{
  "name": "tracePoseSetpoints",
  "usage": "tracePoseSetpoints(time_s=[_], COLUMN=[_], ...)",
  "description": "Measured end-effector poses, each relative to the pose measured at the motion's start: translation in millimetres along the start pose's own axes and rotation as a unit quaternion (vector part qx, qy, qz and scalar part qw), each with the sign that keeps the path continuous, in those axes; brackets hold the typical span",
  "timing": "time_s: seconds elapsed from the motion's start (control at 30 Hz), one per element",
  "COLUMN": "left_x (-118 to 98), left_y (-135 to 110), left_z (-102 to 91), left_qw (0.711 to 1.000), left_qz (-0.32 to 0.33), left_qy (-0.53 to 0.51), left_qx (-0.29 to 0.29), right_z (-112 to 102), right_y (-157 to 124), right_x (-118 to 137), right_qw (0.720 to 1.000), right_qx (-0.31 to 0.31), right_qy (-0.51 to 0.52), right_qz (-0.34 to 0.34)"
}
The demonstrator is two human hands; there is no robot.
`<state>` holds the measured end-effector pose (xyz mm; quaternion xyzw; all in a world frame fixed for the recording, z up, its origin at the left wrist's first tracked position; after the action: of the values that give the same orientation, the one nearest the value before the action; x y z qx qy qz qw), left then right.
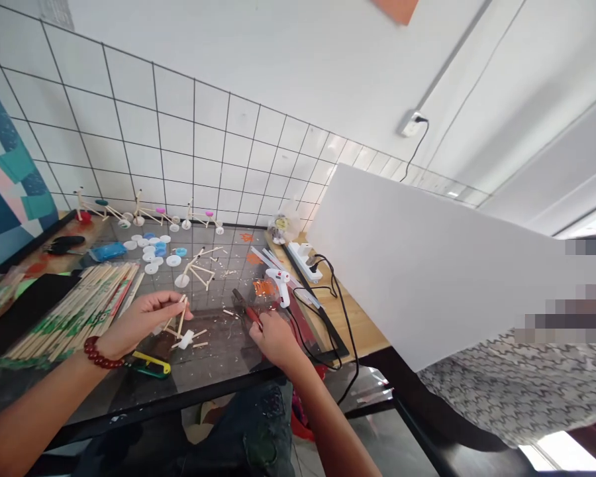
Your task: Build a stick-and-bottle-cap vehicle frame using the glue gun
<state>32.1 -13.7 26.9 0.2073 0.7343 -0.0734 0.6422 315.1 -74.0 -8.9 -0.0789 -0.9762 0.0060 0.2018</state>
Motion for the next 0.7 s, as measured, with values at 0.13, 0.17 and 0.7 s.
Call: tracePoseSetpoints(time_s=[0.13, 0.17, 0.7], left_x=[-7, -7, -21], left_y=[2, 4, -1], left_z=[5.1, 6.2, 20.3], left_qw=[0.999, 0.999, 0.988], left_qz=[0.000, -0.003, -0.064], left_qy=[0.015, 0.022, -0.002], left_qx=[0.032, 0.032, 0.140], right_z=[9, 11, 7], right_y=[-18, -24, -51], right_x=[-4, -2, 39], right_qw=[0.901, 0.848, 0.700], right_qx=[0.103, 0.122, 0.268], right_qy=[0.414, 0.510, 0.662], right_qz=[0.071, 0.077, 0.026])
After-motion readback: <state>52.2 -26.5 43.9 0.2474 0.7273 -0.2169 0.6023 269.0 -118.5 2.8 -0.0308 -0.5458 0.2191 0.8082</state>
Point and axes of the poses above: each hand's wrist, its own y-axis towards the middle knuckle, its own z-axis out of the palm, x = y × z, the point moved 2 cm from there along y, towards the middle knuckle, and after that the axes turned 6 degrees about z, right-handed, at the moved point
